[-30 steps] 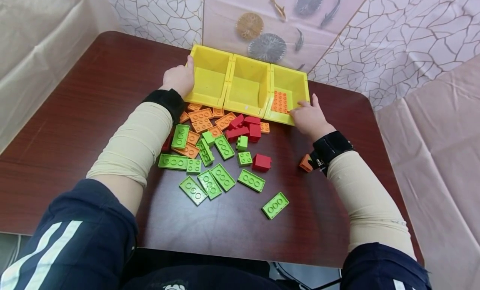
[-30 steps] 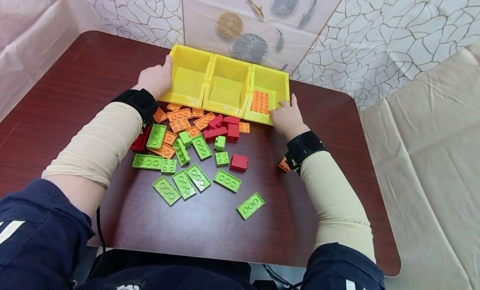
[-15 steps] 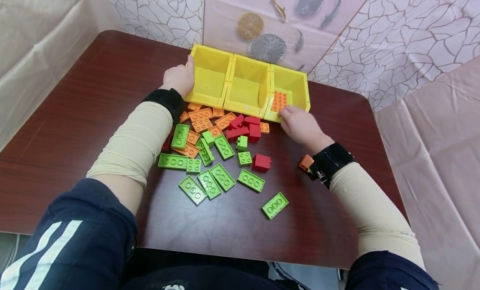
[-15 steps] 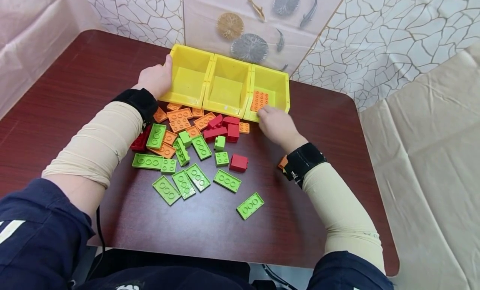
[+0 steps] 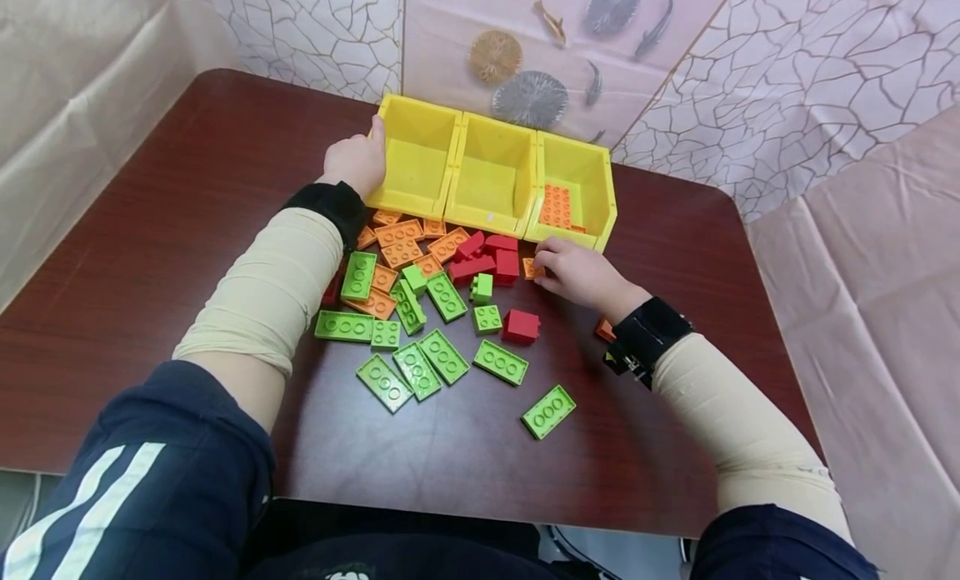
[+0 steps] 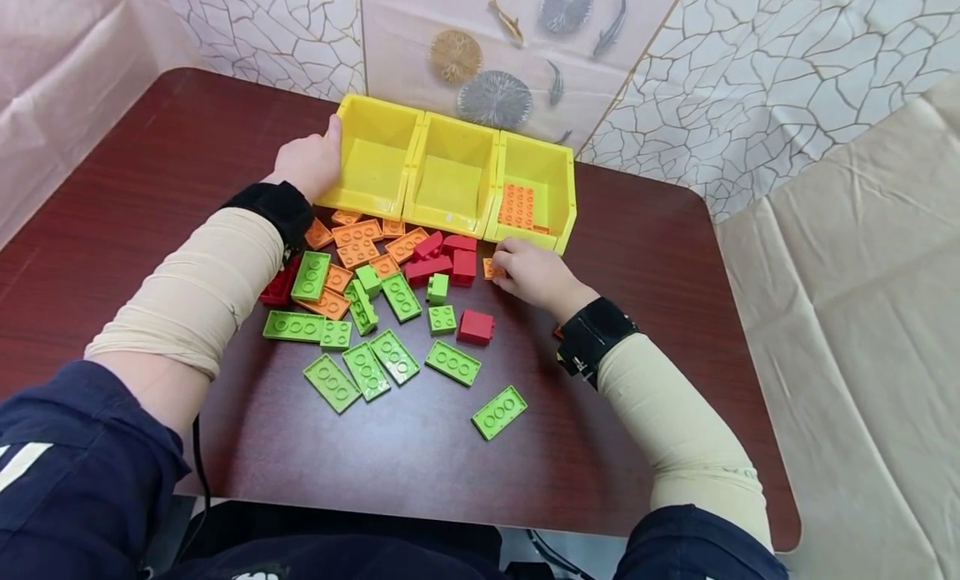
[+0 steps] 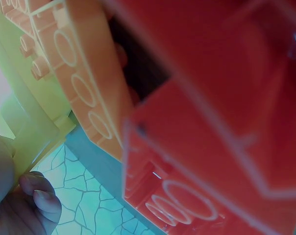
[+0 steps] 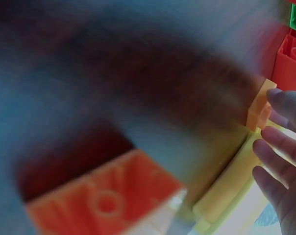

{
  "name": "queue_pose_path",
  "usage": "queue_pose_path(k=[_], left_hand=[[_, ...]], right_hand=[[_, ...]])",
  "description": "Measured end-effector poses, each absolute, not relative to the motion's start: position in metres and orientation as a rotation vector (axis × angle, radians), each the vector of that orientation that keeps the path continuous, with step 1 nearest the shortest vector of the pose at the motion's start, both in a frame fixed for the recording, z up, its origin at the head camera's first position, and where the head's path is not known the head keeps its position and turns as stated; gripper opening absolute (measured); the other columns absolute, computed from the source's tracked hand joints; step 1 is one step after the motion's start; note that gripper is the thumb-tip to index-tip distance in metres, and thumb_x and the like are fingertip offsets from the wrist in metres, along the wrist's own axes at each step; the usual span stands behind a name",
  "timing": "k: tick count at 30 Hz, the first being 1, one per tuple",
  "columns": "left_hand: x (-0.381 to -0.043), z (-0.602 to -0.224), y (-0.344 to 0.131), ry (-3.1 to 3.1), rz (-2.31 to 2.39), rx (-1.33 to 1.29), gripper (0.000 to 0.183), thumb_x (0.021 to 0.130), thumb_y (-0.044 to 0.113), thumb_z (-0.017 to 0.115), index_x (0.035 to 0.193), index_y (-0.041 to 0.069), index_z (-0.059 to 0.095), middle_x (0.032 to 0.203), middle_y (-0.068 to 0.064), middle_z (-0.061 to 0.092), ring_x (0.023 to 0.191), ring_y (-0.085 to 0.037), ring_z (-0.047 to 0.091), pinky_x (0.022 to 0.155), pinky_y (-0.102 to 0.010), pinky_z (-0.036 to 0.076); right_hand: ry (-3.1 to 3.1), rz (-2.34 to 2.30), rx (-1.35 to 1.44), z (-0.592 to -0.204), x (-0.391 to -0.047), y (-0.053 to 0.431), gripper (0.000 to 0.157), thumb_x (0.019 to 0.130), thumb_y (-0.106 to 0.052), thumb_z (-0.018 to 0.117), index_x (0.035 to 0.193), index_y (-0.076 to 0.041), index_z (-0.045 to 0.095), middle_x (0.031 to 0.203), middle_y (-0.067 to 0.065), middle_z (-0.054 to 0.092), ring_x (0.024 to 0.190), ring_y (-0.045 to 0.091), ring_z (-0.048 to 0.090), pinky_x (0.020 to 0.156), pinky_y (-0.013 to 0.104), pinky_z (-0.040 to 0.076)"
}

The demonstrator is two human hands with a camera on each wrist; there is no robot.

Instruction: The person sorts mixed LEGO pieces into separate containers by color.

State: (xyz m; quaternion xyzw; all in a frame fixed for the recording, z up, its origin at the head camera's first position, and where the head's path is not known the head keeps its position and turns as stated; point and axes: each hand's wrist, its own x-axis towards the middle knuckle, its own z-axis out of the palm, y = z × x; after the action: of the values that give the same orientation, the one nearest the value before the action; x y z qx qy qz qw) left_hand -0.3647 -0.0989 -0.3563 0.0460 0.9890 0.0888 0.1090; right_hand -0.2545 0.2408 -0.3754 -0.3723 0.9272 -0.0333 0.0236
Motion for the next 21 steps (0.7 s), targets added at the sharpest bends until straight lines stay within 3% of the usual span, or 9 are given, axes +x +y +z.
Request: queue_pose_path(k=[6,13,21], left_hand=[[-0.364,-0.356,-0.098,2.915,0.242,0.146,0.06,0.103,0.016,0.025,0.146,0.006,-0.015,0.109,-0.022,0.048,0.09,-0.035,0.049,0.086,-0.048,0.043],[-0.363,-0.355,-0.099,2.907,0.236,0.144,0.061,0.103,0.017,0.026,0.147,0.006,-0.014,0.11,-0.023,0.048,0.091,-0.035,0.049,0.087,-0.048,0.043],[-0.364,-0.355,-0.098,2.907,0.237,0.141,0.06,0.103,0.017,0.025,0.146,0.006,-0.015,0.113,-0.023,0.048,0.091,-0.034,0.049,0.087,-0.048,0.043]], right_hand=[[2.859,-0.082,-1.023,-0.374,-0.246,0.247,0.014,0.082,-0.015,0.071,0.092,-0.009,0.062,0.091,0.004,0.057,0.081,0.019,0.052,0.076,0.036,0.047],[2.989,-0.146,-1.031,-0.354,-0.253,0.265,0.014,0.083,-0.014,0.069,0.093,-0.006,0.063,0.091,0.008,0.059,0.083,0.023,0.054,0.074,0.04,0.046],[3.148,-0.059,-0.659,-0.336,-0.274,0.287,0.019,0.084,-0.014,0.067,0.096,-0.001,0.062,0.095,0.014,0.056,0.082,0.028,0.05,0.072,0.044,0.044]])
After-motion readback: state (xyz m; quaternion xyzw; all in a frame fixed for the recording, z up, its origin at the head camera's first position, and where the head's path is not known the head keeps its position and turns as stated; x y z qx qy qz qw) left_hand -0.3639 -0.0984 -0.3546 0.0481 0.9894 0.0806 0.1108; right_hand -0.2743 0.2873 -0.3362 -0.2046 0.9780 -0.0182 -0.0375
